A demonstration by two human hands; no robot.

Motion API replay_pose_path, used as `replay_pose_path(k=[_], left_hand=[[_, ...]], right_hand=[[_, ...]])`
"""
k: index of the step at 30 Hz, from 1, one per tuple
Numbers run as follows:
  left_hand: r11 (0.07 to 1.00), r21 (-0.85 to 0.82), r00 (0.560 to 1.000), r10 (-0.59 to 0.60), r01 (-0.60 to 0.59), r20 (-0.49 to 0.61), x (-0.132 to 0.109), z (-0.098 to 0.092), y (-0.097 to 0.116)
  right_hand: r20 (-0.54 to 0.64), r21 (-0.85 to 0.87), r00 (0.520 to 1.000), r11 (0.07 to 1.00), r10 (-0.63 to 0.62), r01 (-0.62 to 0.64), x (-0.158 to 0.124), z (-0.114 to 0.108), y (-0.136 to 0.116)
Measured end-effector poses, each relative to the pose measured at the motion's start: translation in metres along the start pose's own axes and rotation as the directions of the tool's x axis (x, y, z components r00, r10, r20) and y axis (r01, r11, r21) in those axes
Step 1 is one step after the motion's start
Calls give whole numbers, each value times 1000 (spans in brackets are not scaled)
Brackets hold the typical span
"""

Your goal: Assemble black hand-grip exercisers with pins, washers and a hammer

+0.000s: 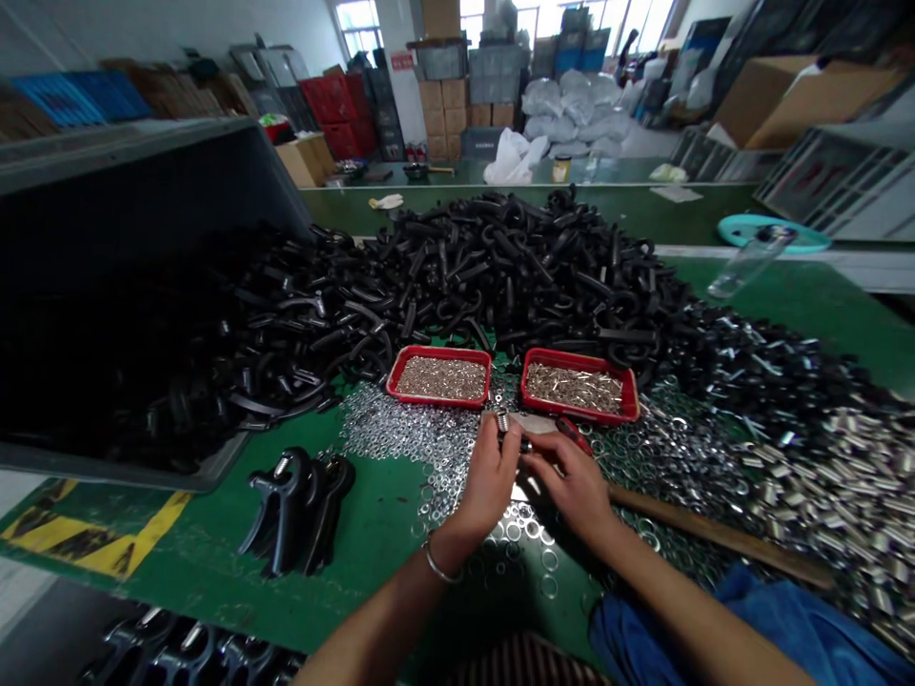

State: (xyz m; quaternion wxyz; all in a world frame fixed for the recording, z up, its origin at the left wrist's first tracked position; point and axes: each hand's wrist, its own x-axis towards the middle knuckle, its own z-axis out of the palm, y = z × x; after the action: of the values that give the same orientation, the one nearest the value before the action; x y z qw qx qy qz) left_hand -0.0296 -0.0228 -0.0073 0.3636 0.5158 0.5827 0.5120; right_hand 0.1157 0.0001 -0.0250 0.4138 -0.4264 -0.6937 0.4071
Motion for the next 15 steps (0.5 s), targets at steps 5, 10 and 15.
replay_pose_path(k=[5,10,15], left_hand=[[994,-101,996,-41,49,78,2,-2,2],[961,-204,980,-170,189,107,12,-2,-15],[904,-327,960,-274,276,53,20,6,-29]], right_hand=[[101,-293,956,910,-274,292,2,-4,6],[296,-379,946,892,-134,245,-6,-47,5],[-140,-806,990,582,-3,-112,-2,-166,52]])
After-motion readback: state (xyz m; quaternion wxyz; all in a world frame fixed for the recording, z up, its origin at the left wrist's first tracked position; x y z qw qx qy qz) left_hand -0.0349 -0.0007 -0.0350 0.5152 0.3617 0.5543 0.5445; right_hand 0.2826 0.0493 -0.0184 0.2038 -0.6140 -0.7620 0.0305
